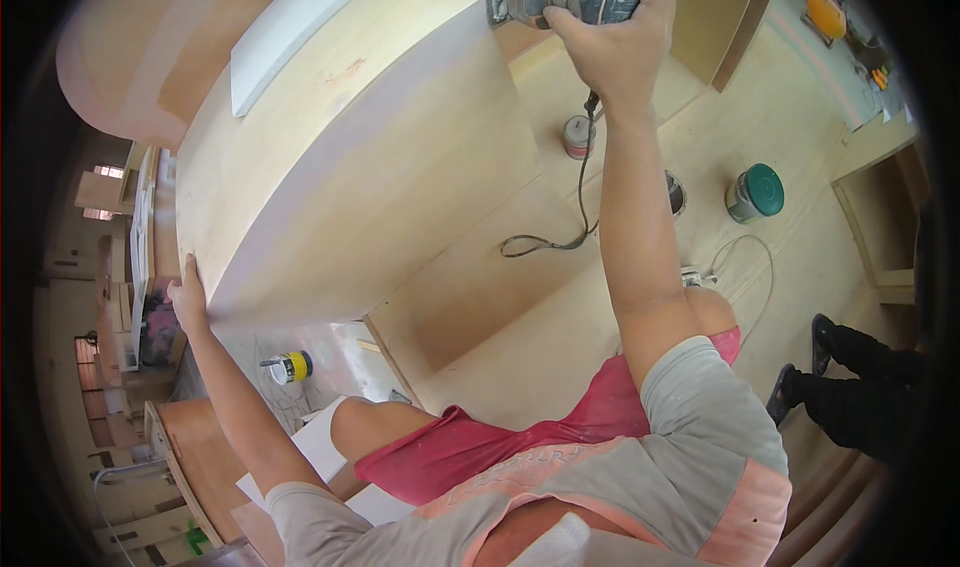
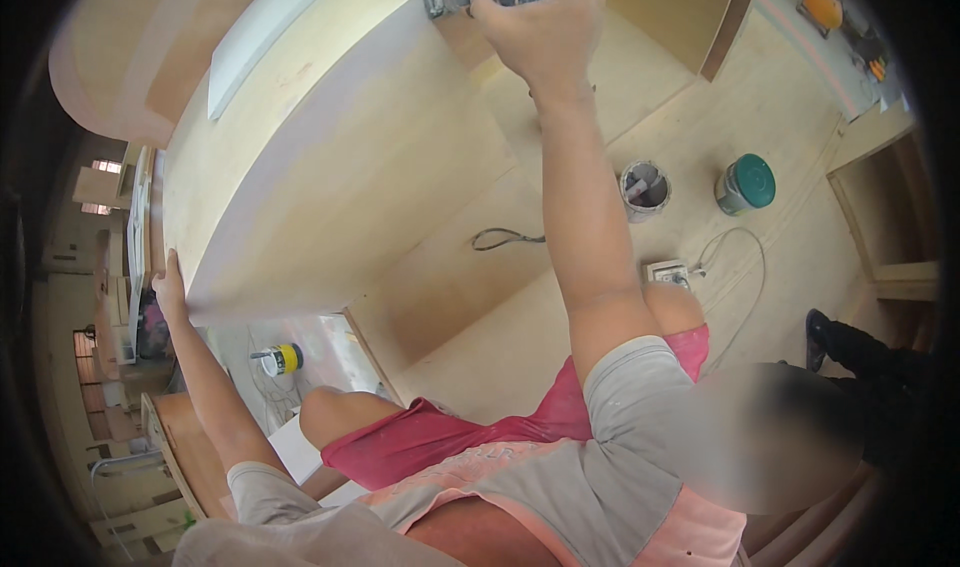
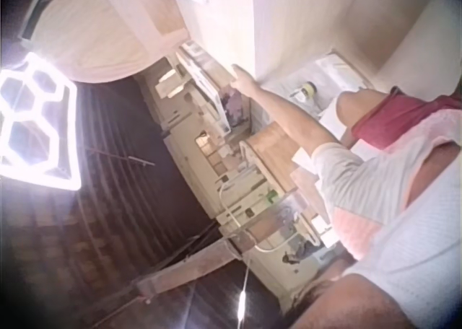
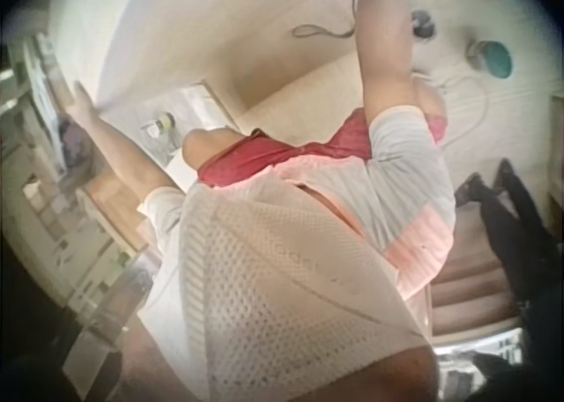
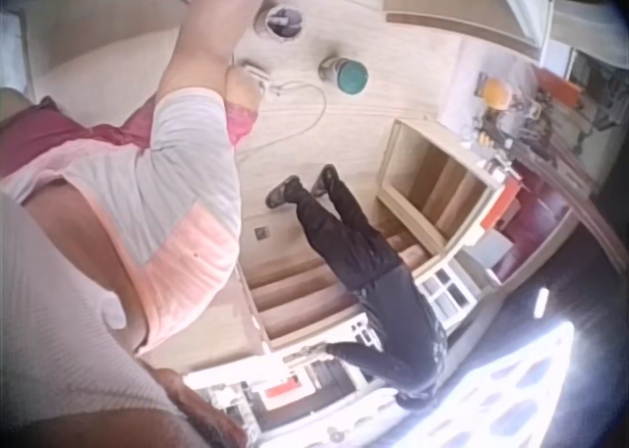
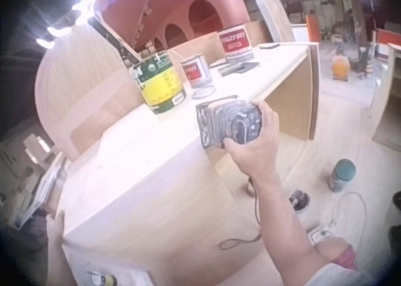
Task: The person sands the curved surfaces, edges, and panels of a wooden desk using an electric sander.
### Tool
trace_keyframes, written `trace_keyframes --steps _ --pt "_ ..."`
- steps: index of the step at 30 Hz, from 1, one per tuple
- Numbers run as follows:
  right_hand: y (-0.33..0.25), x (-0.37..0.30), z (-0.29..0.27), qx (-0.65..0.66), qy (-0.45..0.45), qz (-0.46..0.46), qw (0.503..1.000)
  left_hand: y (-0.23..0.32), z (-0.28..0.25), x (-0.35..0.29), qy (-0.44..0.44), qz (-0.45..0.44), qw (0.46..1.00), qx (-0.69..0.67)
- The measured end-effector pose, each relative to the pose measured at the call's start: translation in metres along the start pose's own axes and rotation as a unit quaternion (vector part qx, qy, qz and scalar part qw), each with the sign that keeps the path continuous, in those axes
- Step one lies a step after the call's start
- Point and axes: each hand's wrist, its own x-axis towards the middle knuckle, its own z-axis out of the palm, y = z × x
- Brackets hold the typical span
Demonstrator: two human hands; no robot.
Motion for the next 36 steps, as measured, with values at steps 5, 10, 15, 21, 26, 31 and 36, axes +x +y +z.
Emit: trace_keyframes --steps 5,10,15,21,26,31,36 --pt "-0.011 -0.020 0.001 0.035 -0.029 -0.040 0.998 -0.011 -0.003 0.007 0.006 0.000 1.000 0.003" --pt "0.005 0.004 0.003 -0.004 0.025 0.024 0.999 -0.003 -0.003 0.001 -0.001 0.003 1.000 0.003" --pt "0.003 -0.002 0.003 -0.023 0.000 -0.004 1.000 -0.009 -0.005 0.006 -0.007 0.013 1.000 -0.020" --pt "-0.021 -0.089 0.010 0.064 -0.057 -0.102 0.991 -0.007 -0.004 0.000 -0.008 0.009 1.000 -0.017" --pt "-0.017 -0.085 0.007 0.108 -0.111 -0.128 0.980 -0.014 -0.003 0.006 0.010 0.012 1.000 -0.020" --pt "-0.011 -0.062 -0.002 0.071 -0.075 -0.058 0.993 -0.006 -0.009 -0.001 -0.002 0.010 1.000 -0.022" --pt "-0.029 -0.103 0.007 0.086 -0.107 -0.092 0.986 -0.020 0.001 0.013 0.013 0.017 1.000 -0.019"
